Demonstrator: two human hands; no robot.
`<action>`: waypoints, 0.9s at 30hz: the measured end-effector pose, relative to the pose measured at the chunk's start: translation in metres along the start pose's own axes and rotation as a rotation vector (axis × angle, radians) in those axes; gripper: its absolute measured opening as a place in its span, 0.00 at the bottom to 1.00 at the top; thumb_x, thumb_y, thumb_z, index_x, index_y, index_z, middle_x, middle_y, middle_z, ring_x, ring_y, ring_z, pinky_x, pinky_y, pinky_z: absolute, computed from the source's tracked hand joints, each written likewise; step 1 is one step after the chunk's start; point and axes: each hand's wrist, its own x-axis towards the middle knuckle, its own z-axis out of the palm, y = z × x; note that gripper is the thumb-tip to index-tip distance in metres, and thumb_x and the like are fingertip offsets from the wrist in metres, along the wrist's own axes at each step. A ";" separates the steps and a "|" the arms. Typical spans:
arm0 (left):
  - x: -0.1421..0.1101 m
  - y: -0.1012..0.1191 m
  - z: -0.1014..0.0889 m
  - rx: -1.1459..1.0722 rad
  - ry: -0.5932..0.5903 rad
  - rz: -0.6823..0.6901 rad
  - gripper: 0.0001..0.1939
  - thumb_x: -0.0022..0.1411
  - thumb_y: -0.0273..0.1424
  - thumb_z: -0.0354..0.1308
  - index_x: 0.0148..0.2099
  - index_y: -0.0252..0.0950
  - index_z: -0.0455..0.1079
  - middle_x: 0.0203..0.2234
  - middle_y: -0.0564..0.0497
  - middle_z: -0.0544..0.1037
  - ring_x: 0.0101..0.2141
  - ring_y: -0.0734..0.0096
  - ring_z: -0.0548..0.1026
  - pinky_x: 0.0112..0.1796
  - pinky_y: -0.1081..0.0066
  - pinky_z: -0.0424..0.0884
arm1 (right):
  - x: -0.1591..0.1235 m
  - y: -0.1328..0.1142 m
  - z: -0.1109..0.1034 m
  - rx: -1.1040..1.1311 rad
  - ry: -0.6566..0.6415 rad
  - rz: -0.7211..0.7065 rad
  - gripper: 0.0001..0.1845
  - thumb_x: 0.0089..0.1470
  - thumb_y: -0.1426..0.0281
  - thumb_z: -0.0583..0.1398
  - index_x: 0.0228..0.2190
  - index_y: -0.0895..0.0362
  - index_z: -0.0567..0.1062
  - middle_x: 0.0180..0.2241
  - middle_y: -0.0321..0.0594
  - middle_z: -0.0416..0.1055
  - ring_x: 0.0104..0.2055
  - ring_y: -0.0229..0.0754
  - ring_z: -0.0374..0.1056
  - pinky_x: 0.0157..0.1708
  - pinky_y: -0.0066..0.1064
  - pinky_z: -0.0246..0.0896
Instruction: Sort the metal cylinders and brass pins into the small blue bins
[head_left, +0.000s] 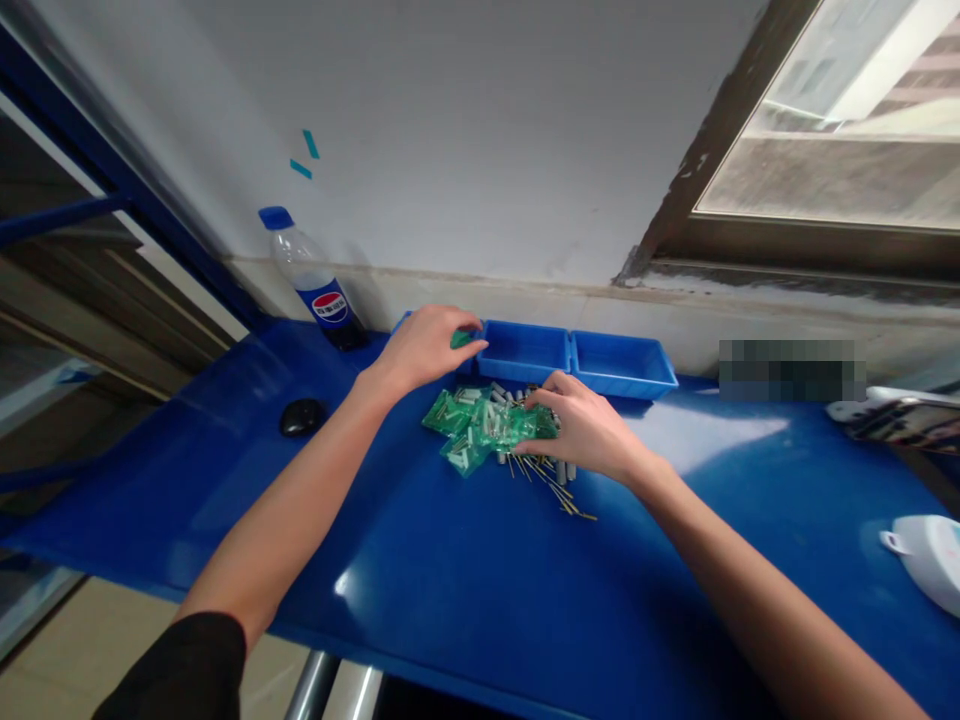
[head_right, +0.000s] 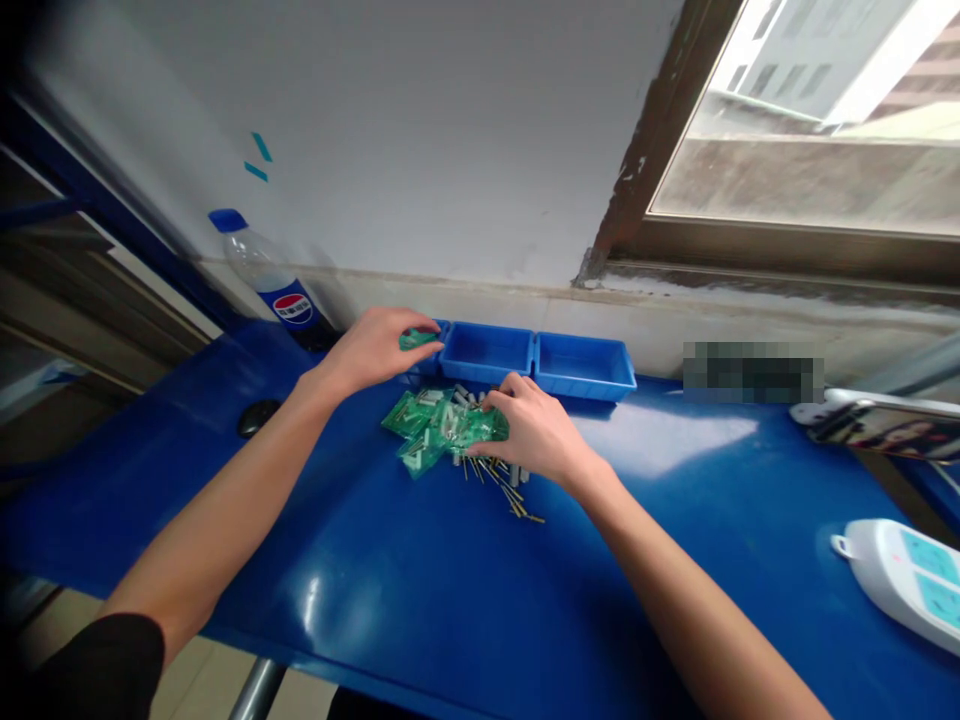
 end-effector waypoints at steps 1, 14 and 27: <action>0.000 0.006 0.000 -0.044 -0.041 0.049 0.17 0.68 0.40 0.61 0.52 0.36 0.81 0.46 0.43 0.85 0.46 0.58 0.81 0.49 0.62 0.74 | 0.000 -0.001 0.002 -0.015 -0.002 0.001 0.27 0.50 0.51 0.73 0.45 0.55 0.79 0.46 0.49 0.71 0.45 0.53 0.72 0.43 0.43 0.70; -0.004 0.043 0.008 -0.209 -0.260 0.247 0.14 0.68 0.37 0.62 0.51 0.36 0.81 0.45 0.44 0.85 0.45 0.60 0.82 0.45 0.65 0.74 | 0.006 0.010 0.007 0.284 -0.008 0.110 0.21 0.51 0.70 0.71 0.47 0.55 0.77 0.36 0.39 0.77 0.33 0.42 0.70 0.34 0.33 0.62; -0.007 0.038 0.018 -0.217 -0.429 0.215 0.21 0.53 0.31 0.73 0.51 0.36 0.81 0.39 0.45 0.85 0.38 0.63 0.81 0.37 0.69 0.71 | 0.003 0.007 0.017 0.198 0.049 0.073 0.28 0.50 0.58 0.73 0.51 0.55 0.81 0.45 0.48 0.74 0.45 0.52 0.73 0.48 0.42 0.69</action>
